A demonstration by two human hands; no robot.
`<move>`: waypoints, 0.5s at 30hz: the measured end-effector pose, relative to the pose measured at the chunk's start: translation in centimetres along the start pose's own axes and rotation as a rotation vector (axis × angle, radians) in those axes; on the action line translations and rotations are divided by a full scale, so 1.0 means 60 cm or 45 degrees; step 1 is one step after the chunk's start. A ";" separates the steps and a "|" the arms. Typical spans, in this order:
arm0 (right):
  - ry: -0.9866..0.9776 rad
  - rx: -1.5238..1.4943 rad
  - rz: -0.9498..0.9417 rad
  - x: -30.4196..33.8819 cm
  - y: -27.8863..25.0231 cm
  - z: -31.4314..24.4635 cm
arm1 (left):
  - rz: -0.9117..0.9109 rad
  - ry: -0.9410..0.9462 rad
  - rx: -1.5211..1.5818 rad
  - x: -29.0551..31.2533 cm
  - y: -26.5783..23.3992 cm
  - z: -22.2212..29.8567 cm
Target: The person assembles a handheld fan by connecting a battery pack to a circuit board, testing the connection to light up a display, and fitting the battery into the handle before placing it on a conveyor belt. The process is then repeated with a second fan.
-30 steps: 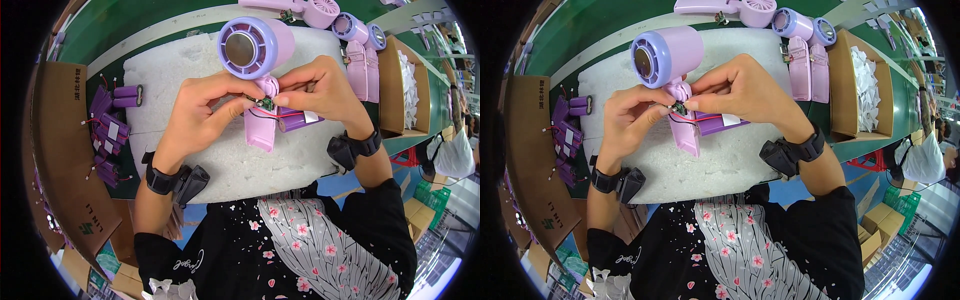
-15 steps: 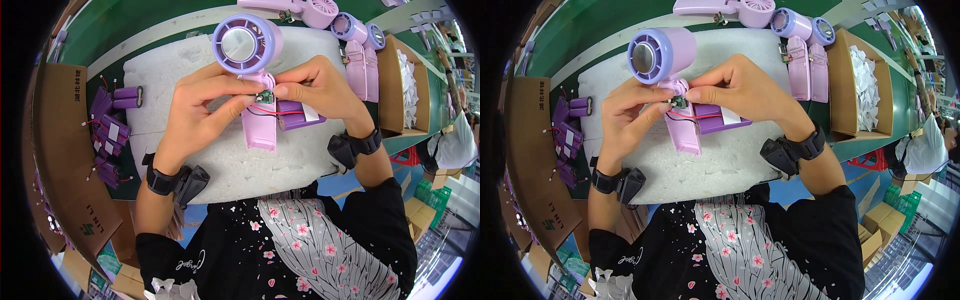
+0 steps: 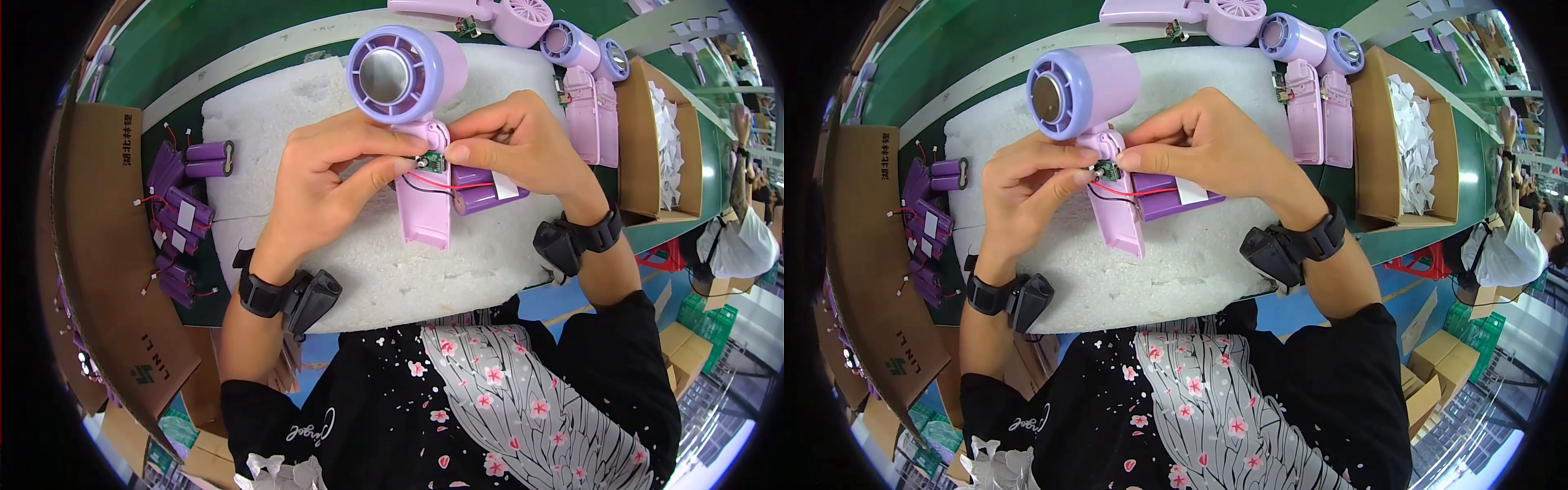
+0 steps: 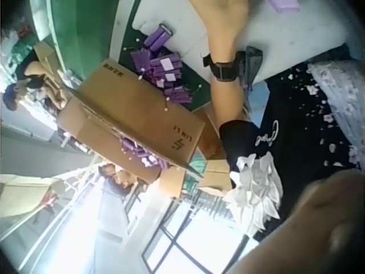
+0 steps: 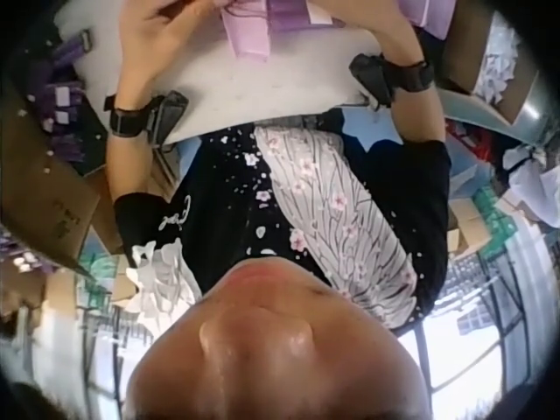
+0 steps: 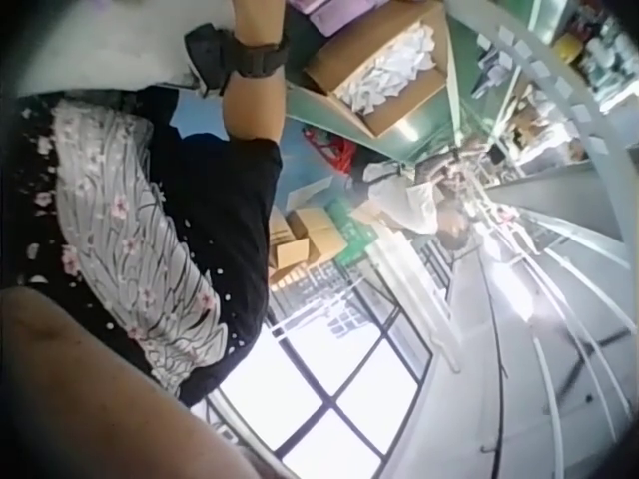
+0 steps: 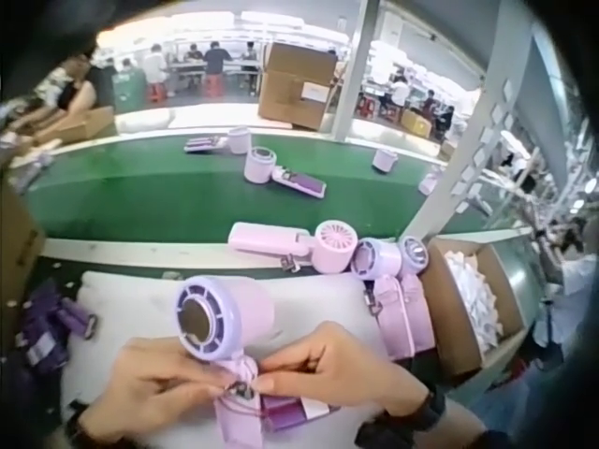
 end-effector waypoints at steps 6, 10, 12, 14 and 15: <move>-0.066 0.030 0.005 0.001 0.000 -0.008 | 0.008 -0.041 0.060 0.005 0.003 -0.003; -0.051 -0.106 0.005 0.000 0.000 -0.003 | -0.033 -0.007 0.051 0.002 0.006 0.001; -0.034 -0.094 -0.018 0.001 0.002 -0.006 | -0.061 0.028 0.023 0.001 0.008 0.005; -0.025 -0.087 -0.030 0.001 0.002 -0.006 | -0.063 0.014 0.030 0.003 0.008 0.004; -0.024 -0.085 -0.038 0.001 0.002 -0.006 | -0.066 0.001 0.037 0.004 0.009 0.002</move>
Point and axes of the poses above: each hand's wrist, its own x-axis away from the middle knuckle, its own y-axis out of the palm, z = x × y, the point moved 10 cm from there along -x, towards the middle knuckle, and after that the axes turned 12 degrees about y, right-handed, at the moved point
